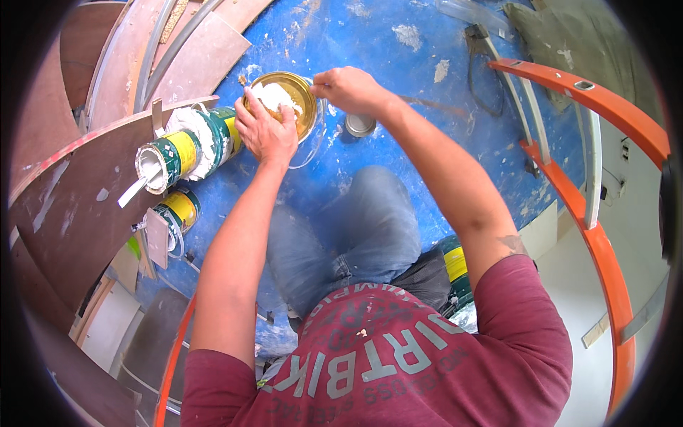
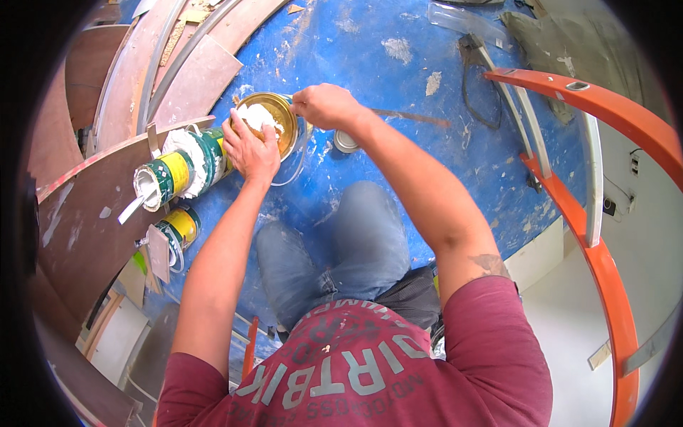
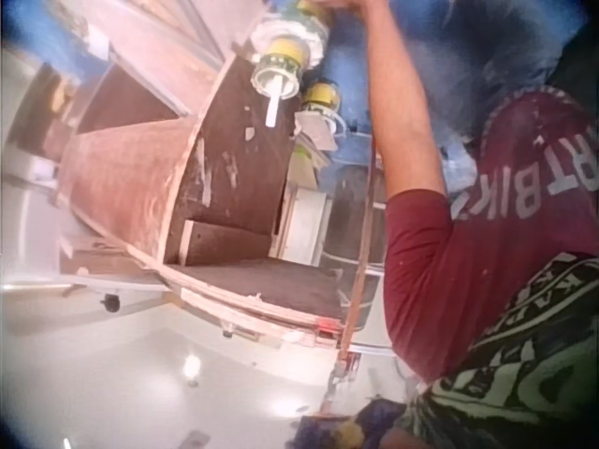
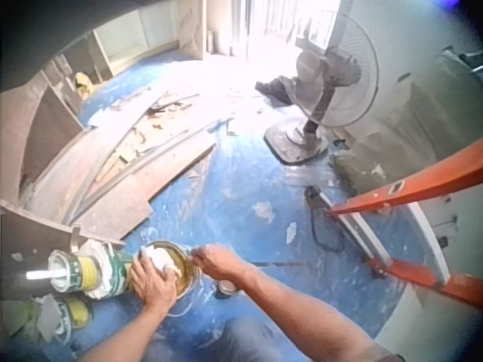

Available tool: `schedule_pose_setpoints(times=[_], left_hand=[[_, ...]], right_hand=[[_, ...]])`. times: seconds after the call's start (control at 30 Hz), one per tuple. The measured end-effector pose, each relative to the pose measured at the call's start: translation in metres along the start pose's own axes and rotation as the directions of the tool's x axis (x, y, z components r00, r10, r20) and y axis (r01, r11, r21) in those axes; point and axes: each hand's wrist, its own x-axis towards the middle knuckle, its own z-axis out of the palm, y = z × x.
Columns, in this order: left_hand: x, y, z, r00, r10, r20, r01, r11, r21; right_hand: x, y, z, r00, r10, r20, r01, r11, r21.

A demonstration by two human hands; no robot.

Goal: The person scrapes a white substance from a small can into a larger paint bucket using a utility knife, then stirs the contents with a metal rod. They also move around the room, handling various tools and materials on a cluttered workbench.

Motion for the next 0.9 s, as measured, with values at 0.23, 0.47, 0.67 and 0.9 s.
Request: schedule_pose_setpoints(times=[0.23,0.47,0.67,0.9], left_hand=[[0.004,0.008,-0.004,1.0,0.006,-0.001,-0.006,1.0,-0.021],[0.0,0.005,-0.002,1.0,-0.01,-0.012,0.01,1.0,-0.011],[0.004,0.011,-0.004,1.0,-0.004,0.006,0.004,1.0,-0.024],[0.004,0.006,-0.004,0.999,-0.019,0.051,0.019,1.0,-0.007]], right_hand=[[0.011,0.05,0.021,0.937,-0.077,0.34,-0.218,0.632,0.744],[0.015,-0.017,-0.007,0.999,0.019,0.041,-0.012,0.987,-0.161],[0.046,0.051,0.006,0.954,-0.221,0.203,0.094,0.862,0.498],[0.039,0.041,0.001,0.906,-0.101,0.41,-0.219,0.718,0.661]])
